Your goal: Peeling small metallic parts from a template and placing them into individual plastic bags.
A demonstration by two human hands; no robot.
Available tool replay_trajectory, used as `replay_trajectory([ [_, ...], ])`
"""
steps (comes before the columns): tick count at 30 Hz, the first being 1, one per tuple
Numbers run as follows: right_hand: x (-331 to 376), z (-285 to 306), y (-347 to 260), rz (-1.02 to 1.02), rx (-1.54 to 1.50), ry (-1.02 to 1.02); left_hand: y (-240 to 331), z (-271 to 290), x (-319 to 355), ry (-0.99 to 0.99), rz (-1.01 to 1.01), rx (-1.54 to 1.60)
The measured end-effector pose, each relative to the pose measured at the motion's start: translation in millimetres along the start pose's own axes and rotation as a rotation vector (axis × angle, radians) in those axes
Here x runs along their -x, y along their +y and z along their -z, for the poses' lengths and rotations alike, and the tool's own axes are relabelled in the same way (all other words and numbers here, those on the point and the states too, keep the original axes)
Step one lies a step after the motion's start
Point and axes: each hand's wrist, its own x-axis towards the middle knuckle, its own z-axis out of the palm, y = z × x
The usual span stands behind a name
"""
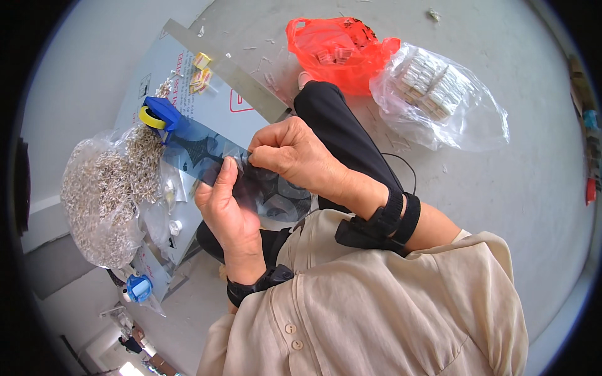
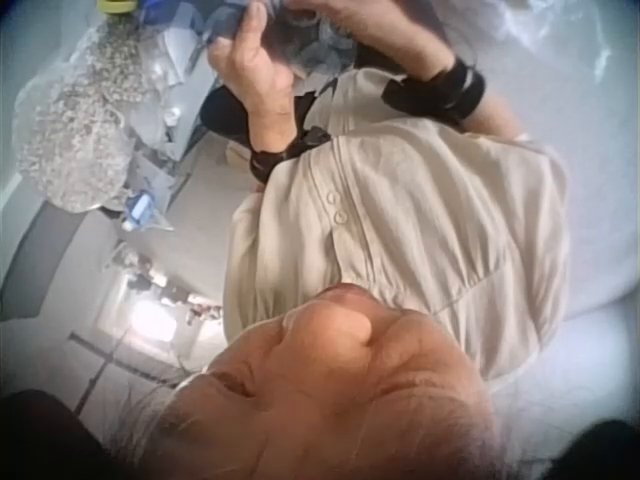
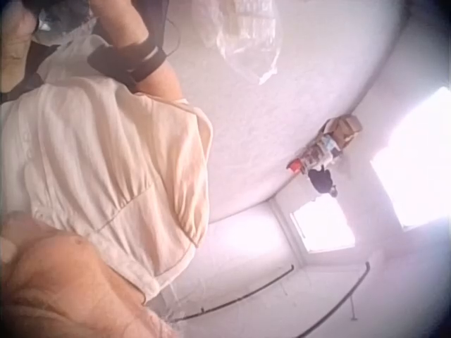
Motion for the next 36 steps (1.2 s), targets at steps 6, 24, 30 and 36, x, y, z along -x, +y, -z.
replay_trajectory([
  [6, 1, -6, -3, 0.043, 0.114, 0.045, 3, -4, 1, -0.015, -0.048, -0.021],
  [24, -1, 7, 0, -0.047, -0.021, -0.08, -3, 3, -3, 0.096, -0.014, -0.005],
  [30, -2, 5, -1, -0.077, 0.009, -0.022, 3, -2, 0, -0.064, -0.051, -0.08],
  [36, -3, 2, 3, -0.057, 0.026, 0.001, -1, -5, -1, 0.07, -0.074, -0.076],
])
